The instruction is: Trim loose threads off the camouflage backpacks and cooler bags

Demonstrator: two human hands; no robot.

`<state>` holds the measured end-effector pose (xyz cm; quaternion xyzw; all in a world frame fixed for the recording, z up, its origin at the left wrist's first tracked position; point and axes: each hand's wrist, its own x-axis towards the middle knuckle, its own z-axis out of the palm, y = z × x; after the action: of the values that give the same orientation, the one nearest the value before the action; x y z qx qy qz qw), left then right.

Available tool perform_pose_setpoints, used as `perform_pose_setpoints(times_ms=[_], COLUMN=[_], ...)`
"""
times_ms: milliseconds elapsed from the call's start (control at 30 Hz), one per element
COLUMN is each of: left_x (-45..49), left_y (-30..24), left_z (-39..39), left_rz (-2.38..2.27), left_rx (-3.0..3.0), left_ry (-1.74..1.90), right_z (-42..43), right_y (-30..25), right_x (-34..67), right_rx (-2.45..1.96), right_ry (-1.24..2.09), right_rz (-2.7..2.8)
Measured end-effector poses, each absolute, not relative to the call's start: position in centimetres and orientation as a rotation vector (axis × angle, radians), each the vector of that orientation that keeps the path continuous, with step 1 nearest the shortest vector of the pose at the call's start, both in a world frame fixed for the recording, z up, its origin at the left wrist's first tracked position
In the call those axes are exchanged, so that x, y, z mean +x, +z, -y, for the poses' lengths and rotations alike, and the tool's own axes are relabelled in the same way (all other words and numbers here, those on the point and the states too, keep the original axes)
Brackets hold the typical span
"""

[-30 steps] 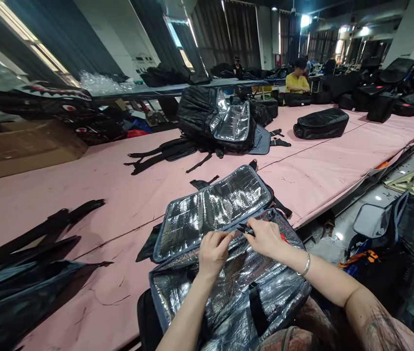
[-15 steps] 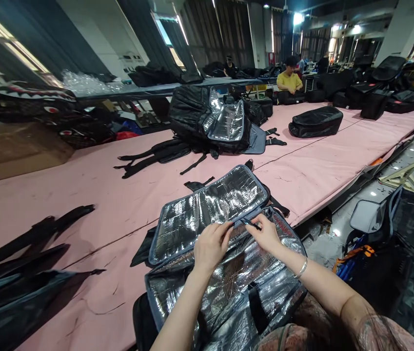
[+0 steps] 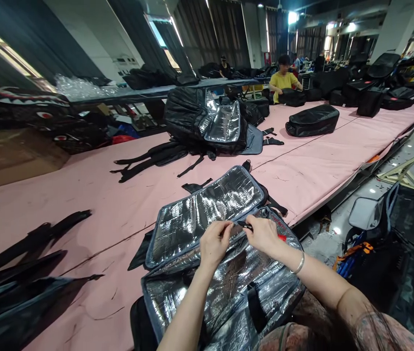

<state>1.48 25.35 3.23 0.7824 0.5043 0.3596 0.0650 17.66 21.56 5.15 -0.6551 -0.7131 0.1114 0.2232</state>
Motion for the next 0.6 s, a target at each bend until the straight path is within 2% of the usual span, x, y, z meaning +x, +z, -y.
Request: perform_pose_setpoints(times_ms=[233, 600], left_x=[0.7, 1.0], left_y=[4.7, 4.6], left_z=[-25.8, -24.8], left_rz=[-1.831, -1.759], left_rx=[2.097, 1.978], left_ry=[1.042, 1.095], right_z=[-22.1, -23.0], right_y=[5.3, 5.4], right_x=[18.0, 16.1], right_rx=[-1.783, -1.658], right_ry=[0.538, 0.562], right_rz=[1.819, 1.956])
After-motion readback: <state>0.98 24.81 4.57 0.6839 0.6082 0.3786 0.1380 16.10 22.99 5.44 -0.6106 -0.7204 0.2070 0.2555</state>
